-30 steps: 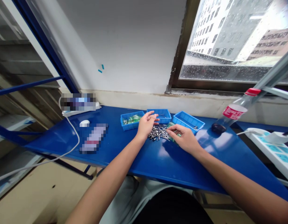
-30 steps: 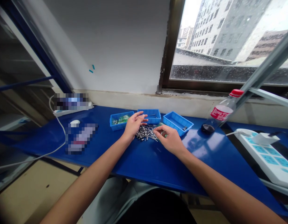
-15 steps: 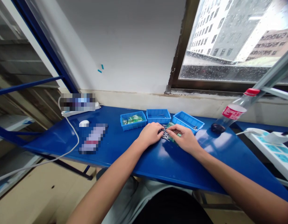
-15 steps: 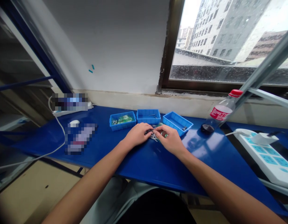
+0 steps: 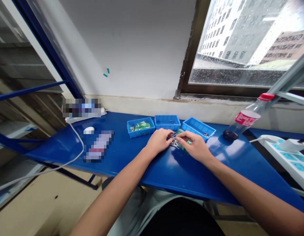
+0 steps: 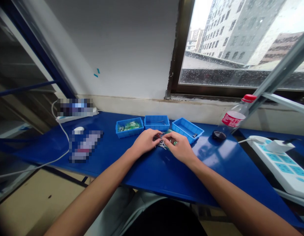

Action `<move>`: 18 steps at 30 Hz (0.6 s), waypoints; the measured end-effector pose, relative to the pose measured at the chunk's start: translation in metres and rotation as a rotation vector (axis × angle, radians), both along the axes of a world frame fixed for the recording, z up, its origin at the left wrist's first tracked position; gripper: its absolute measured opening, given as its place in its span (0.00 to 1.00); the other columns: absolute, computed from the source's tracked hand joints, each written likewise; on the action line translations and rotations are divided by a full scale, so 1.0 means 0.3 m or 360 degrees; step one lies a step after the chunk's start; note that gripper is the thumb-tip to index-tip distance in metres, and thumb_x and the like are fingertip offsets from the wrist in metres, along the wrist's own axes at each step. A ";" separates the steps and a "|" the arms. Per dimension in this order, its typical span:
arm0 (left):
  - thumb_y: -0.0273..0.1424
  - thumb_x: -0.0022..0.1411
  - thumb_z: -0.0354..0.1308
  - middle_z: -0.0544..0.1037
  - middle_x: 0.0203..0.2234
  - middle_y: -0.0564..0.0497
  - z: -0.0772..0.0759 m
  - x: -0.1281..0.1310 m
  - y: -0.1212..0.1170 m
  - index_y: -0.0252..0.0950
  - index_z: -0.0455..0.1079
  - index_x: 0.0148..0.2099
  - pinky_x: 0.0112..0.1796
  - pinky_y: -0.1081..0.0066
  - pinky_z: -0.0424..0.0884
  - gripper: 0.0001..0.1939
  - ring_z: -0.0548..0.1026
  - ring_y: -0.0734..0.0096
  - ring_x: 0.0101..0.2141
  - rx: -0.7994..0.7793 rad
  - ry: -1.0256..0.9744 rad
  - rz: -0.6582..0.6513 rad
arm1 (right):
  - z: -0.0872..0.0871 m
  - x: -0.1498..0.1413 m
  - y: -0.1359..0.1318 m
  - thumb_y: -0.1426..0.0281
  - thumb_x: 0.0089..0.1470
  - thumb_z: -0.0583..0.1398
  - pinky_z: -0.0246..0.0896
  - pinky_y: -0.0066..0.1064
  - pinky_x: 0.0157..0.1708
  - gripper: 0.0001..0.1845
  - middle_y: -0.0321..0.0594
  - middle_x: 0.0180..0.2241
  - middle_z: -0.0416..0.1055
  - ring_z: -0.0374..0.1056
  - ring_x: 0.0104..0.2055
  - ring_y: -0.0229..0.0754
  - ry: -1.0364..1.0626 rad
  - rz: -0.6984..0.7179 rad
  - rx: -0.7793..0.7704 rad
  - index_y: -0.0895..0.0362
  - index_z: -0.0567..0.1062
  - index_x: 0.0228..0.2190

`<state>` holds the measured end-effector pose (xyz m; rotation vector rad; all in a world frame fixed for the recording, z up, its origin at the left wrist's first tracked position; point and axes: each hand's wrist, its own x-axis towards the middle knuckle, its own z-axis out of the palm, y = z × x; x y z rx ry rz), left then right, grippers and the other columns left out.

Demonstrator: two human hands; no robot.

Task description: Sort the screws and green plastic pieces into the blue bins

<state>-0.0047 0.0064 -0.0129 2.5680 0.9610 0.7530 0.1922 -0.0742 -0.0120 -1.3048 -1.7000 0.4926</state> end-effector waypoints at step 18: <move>0.28 0.71 0.59 0.84 0.43 0.46 0.041 0.007 -0.020 0.37 0.76 0.55 0.48 0.64 0.75 0.12 0.81 0.61 0.44 -0.0065 -0.0522 0.0001 | -0.024 0.011 0.019 0.54 0.63 0.65 0.74 0.42 0.44 0.17 0.45 0.42 0.82 0.78 0.41 0.49 0.0156 -0.0072 0.0048 0.52 0.81 0.45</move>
